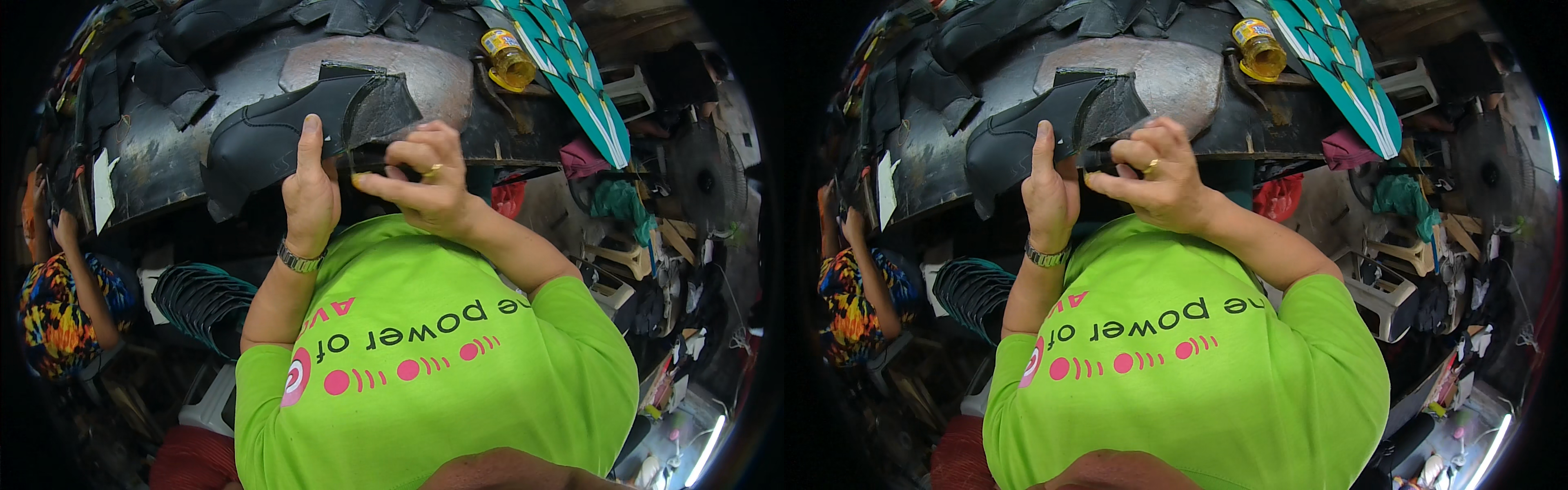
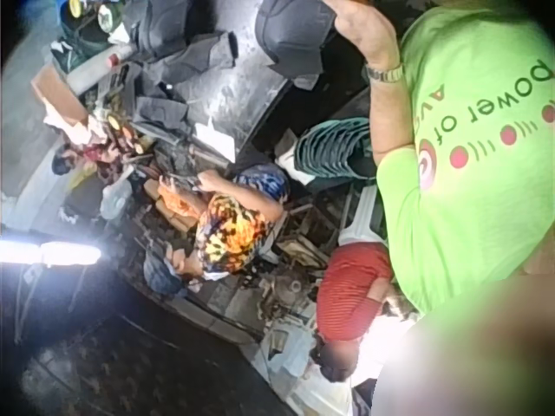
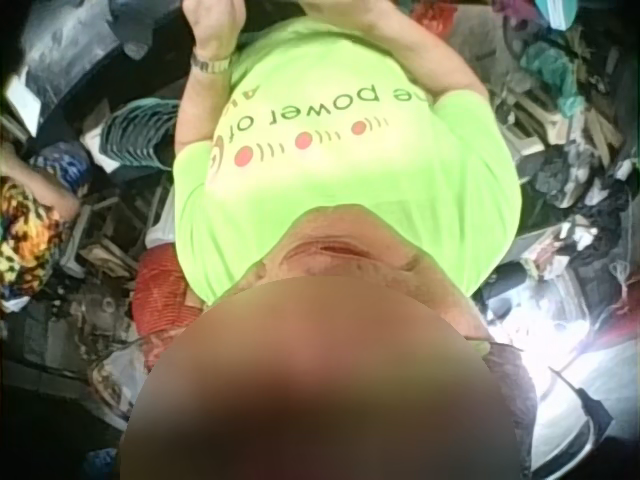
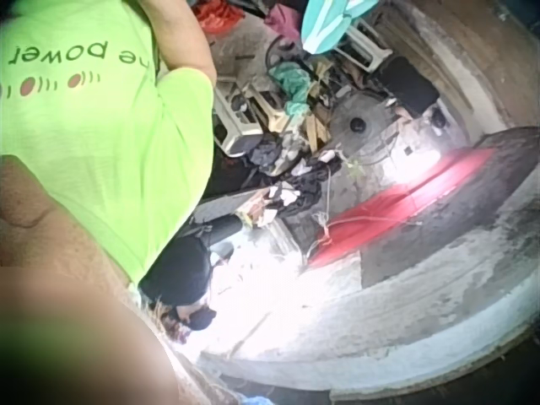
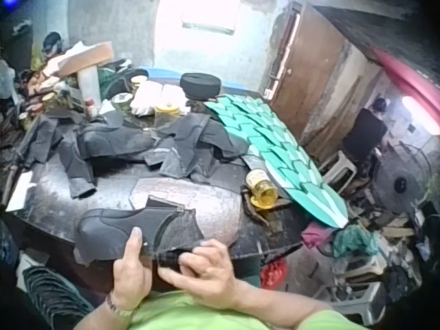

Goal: The person applies a yellow adhesive from a small jar to the edges of teal and black material pieces. They repeatedly dip a finger into the jar and spread the adhesive along the edges, then place the pieces on a workbench.

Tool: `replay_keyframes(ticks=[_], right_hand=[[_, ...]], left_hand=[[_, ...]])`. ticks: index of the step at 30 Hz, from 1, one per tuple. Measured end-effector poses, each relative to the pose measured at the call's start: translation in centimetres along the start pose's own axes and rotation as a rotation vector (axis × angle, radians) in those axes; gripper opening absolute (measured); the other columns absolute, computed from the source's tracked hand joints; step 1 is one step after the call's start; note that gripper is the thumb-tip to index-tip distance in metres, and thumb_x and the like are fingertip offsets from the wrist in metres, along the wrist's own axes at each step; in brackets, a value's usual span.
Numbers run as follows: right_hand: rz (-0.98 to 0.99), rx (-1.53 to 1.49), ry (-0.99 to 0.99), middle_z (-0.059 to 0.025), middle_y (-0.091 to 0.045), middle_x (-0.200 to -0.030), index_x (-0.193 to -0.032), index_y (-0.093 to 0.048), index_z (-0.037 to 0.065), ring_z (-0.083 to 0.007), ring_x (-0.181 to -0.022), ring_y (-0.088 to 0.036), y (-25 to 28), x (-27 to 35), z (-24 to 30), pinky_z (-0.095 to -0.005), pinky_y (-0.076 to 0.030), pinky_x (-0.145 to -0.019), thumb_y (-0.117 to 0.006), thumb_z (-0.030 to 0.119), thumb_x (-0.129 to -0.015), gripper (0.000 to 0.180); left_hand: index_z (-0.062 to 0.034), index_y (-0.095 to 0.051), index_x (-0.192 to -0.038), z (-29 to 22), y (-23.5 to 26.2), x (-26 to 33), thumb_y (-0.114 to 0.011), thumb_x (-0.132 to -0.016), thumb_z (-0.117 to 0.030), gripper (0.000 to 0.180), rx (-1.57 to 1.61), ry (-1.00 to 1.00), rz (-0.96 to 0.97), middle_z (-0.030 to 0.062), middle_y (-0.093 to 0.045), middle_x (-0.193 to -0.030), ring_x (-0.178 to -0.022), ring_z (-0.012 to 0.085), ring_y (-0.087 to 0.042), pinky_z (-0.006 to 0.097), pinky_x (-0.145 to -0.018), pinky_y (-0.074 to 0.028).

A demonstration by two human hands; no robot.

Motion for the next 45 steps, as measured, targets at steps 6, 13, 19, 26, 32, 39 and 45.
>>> replay_keyframes(ticks=[6,13,19,26,32,39,45], right_hand=[[-0.156,-0.545,-0.401,-0.0155,-0.056,-0.12,-0.151,-0.035,0.005,-0.0243,-0.104,-0.058,3.0,-3.5,-4.0,-0.0352,-0.043,-0.099,-0.064,0.001,-0.086,0.071],[-0.046,-1.65,-0.941,-0.0227,-0.048,-0.139,-0.154,0.022,0.03,-0.0353,-0.112,-0.062,1.0,-8.3,-8.5,-0.049,-0.049,-0.098,-0.07,0.027,-0.093,0.111],[-0.068,-1.542,-0.875,-0.0163,-0.048,-0.132,-0.157,0.009,0.018,-0.0219,-0.099,-0.061,0.1,-7.6,-11.5,-0.0353,-0.05,-0.09,-0.069,0.016,-0.089,0.103],[-0.051,-1.346,-1.051,-0.0037,-0.062,-0.078,-0.157,-0.016,0.009,-0.0102,-0.06,-0.06,-0.1,-4.2,-11.0,-0.0225,-0.045,-0.053,-0.07,-0.01,-0.075,0.1],[-0.216,-1.336,-1.328,-0.0215,-0.042,-0.134,-0.156,-0.013,0.013,-0.0235,-0.093,-0.065,-3.8,0.6,-8.8,-0.04,-0.06,-0.069,-0.065,-0.013,-0.078,0.097],[-0.271,-1.346,-1.367,-0.0205,-0.042,-0.129,-0.155,-0.015,0.018,-0.0292,-0.099,-0.065,-2.6,2.6,-5.9,-0.0425,-0.063,-0.073,-0.066,-0.013,-0.079,0.097],[-0.033,-0.873,-1.18,-0.012,-0.055,-0.114,-0.145,-0.043,0.01,-0.0129,-0.08,-0.064,2.3,4.4,-5.7,-0.0264,-0.058,-0.069,-0.068,0.0,-0.087,0.065]], left_hand=[[0.005,-0.067,-0.109,-5.0,-1.3,1.0,-0.06,-0.1,-0.03,0.037,-0.768,-0.452,0.182,0.009,-0.07,-0.103,-0.094,0.0185,-0.065,0.032,-0.083,-0.05],[-0.0035,-0.069,-0.108,-10.5,-4.1,2.5,-0.071,-0.088,-0.019,0.025,-1.614,-0.777,1.041,0.0173,-0.069,-0.103,-0.095,0.0356,-0.064,0.04,-0.087,-0.049],[-0.0057,-0.065,-0.117,-10.7,-2.4,1.7,-0.068,-0.088,-0.025,0.035,-1.88,-0.236,1.303,0.0199,-0.068,-0.105,-0.098,0.0393,-0.063,0.042,-0.098,-0.044],[-0.0037,-0.066,-0.117,-18.1,-1.2,-1.3,-0.081,-0.076,-0.026,0.049,-2.211,0.047,0.939,0.0172,-0.069,-0.103,-0.098,0.0342,-0.065,0.041,-0.095,-0.047],[-0.0048,-0.071,-0.104,-17.2,-2.1,3.3,-0.078,-0.078,-0.013,0.028,-1.479,-0.851,0.411,0.0106,-0.068,-0.1,-0.091,0.0224,-0.065,0.032,-0.082,-0.051],[0.0069,-0.059,-0.124,1.4,0.9,2.7,-0.062,-0.099,-0.02,0.037,-0.521,0.044,0.491,0.0103,-0.067,-0.108,-0.1,0.0177,-0.066,0.029,-0.084,-0.052],[-0.0007,-0.063,-0.089,2.6,2.3,0.9,-0.064,-0.098,-0.016,0.018,-0.126,0.077,0.158,0.0035,-0.062,-0.09,-0.075,0.0097,-0.055,0.031,-0.07,-0.046]])
Point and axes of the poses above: each hand's wrist, its own x-axis away from the middle knuckle, its own y-axis out of the back of the hand, z = x × y, the point moved 5 cm from there along -x, towards the middle knuckle
